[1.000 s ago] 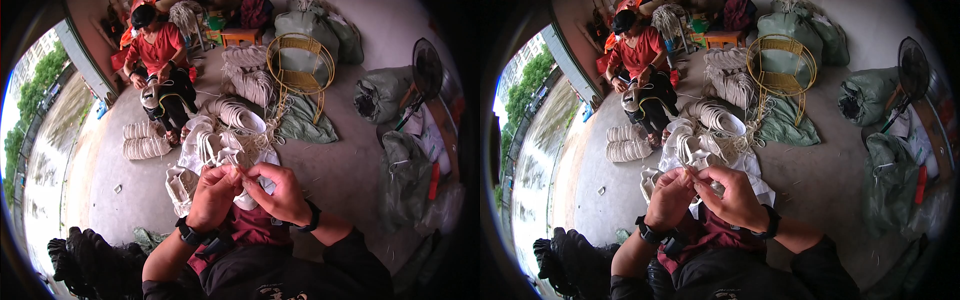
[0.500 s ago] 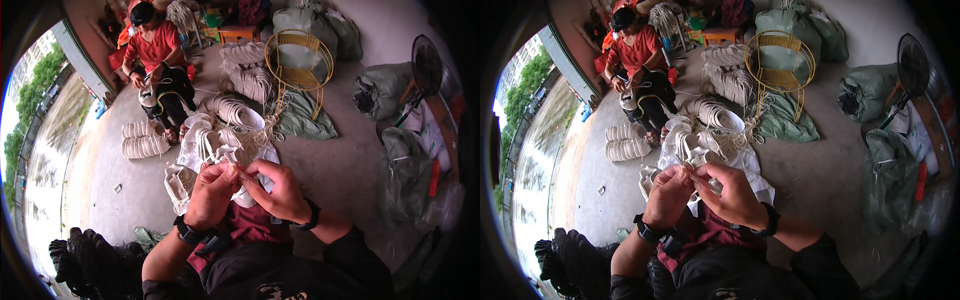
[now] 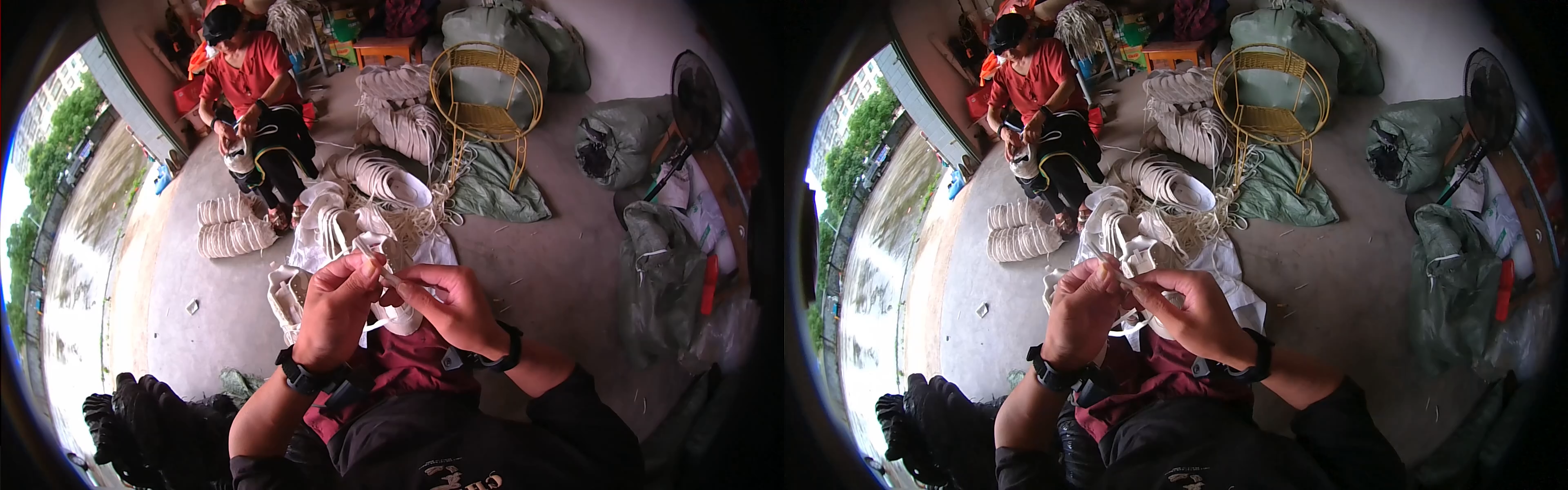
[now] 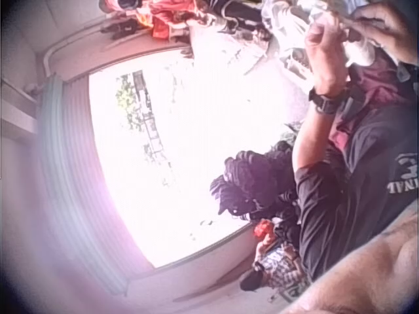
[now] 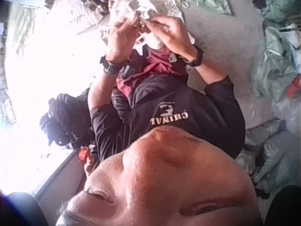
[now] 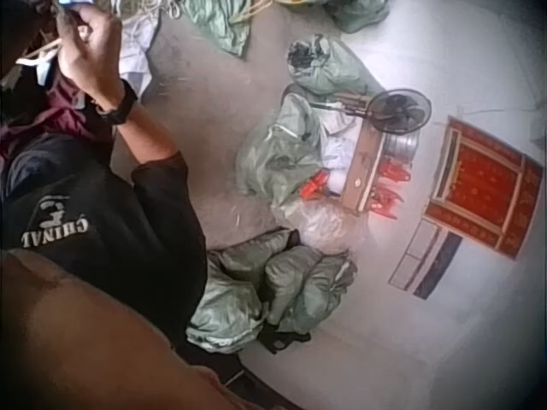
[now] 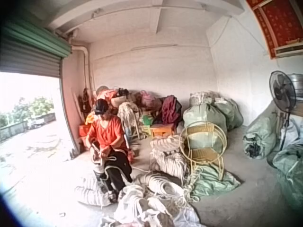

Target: The recorder is threading long white shoelaces through multiple pairs of white sneakers.

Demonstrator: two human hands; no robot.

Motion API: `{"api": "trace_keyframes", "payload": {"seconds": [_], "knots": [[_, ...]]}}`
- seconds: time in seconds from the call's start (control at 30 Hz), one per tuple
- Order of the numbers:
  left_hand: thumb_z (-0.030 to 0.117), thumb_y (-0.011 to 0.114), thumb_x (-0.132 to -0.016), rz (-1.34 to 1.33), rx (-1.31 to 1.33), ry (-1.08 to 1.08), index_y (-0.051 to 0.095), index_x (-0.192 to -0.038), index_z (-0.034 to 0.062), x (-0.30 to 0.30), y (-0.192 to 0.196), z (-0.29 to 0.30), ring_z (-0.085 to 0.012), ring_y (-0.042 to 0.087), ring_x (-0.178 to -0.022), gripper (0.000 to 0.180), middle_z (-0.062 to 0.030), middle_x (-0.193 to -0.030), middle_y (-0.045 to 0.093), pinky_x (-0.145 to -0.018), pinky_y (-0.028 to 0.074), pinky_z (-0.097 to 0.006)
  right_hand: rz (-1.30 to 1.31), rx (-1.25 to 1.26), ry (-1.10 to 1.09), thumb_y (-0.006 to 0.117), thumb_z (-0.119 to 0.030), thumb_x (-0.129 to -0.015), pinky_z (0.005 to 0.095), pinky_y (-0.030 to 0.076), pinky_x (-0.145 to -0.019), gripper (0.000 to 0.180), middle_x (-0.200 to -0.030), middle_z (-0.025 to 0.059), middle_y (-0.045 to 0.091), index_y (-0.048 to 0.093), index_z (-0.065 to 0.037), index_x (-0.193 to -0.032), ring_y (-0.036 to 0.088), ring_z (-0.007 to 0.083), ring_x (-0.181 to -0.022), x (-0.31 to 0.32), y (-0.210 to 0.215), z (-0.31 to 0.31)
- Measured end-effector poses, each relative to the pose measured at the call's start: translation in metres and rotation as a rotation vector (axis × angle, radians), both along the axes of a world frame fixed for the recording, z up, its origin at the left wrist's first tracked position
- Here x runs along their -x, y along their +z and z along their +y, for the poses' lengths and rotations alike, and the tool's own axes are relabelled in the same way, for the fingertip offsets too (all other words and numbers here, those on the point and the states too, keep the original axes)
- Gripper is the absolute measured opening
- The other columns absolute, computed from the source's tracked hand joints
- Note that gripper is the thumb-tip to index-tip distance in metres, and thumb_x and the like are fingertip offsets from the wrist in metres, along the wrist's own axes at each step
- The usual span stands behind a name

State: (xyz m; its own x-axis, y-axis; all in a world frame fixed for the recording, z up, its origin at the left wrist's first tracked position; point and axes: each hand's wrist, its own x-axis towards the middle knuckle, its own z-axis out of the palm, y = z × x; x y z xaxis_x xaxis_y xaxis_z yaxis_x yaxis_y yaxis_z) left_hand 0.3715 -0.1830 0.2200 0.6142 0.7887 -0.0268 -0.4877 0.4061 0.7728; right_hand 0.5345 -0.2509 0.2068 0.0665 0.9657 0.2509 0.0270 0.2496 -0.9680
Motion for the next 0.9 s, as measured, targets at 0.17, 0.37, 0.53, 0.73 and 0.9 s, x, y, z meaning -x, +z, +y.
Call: {"api": "trace_keyframes", "payload": {"seconds": [0.17, 0.37, 0.53, 0.73, 0.9], "knots": [[0.014, 0.061, -0.095, 0.033, -0.007, 0.021, 0.068, -0.1, 0.0035, -0.002, 0.003, 0.0, -0.0088, 0.055, -0.078, 0.014, -0.0004, -0.089, 0.066, -0.076, 0.043, -0.026, 0.21, 0.099, 0.1, 0.06, -0.015, -0.096, 0.0236, 0.049, -0.073, 0.022, -0.087, 0.0067, 0.071, 0.069, 0.003, -0.105, 0.064, 0.0083, -0.083, -0.002, -0.005, 0.004], [0.015, 0.063, -0.094, 0.045, -0.006, 0.012, 0.068, -0.1, 0.0021, -0.001, 0.003, 0.001, -0.0072, 0.055, -0.078, 0.015, -0.001, -0.089, 0.066, -0.075, 0.042, -0.024, 0.361, 0.149, 0.22, 0.059, -0.013, -0.096, 0.0241, 0.05, -0.079, 0.022, -0.093, 0.0082, 0.07, 0.067, 0.005, -0.108, 0.064, 0.0102, -0.089, -0.006, 0.002, 0.005], [0.015, 0.063, -0.094, 0.05, -0.023, 0.017, 0.068, -0.099, 0.0021, 0.002, 0.002, 0.001, -0.0072, 0.054, -0.077, 0.015, -0.0005, -0.086, 0.065, -0.074, 0.042, -0.024, 0.296, 0.094, 0.169, 0.061, -0.011, -0.095, 0.024, 0.051, -0.078, 0.021, -0.093, 0.0081, 0.07, 0.067, 0.005, -0.107, 0.065, 0.0108, -0.088, 0.0, 0.007, 0.002], [0.014, 0.063, -0.094, 0.046, -0.028, 0.029, 0.068, -0.099, 0.0023, -0.001, 0.006, -0.003, -0.0074, 0.053, -0.076, 0.014, -0.0001, -0.086, 0.065, -0.073, 0.041, -0.024, 0.214, 0.07, 0.118, 0.062, -0.01, -0.094, 0.0235, 0.051, -0.078, 0.019, -0.092, 0.0083, 0.07, 0.067, 0.006, -0.103, 0.066, 0.0107, -0.087, 0.002, 0.006, 0.004], [0.013, 0.063, -0.094, 0.051, 0.001, 0.039, 0.068, -0.098, 0.003, -0.001, 0.005, -0.003, -0.0078, 0.054, -0.077, 0.012, -0.0001, -0.087, 0.065, -0.073, 0.041, -0.025, 0.269, 0.069, 0.138, 0.062, -0.01, -0.094, 0.0229, 0.051, -0.076, 0.018, -0.092, 0.008, 0.07, 0.067, 0.005, -0.102, 0.066, 0.0099, -0.085, 0.002, 0.008, 0.004]]}}
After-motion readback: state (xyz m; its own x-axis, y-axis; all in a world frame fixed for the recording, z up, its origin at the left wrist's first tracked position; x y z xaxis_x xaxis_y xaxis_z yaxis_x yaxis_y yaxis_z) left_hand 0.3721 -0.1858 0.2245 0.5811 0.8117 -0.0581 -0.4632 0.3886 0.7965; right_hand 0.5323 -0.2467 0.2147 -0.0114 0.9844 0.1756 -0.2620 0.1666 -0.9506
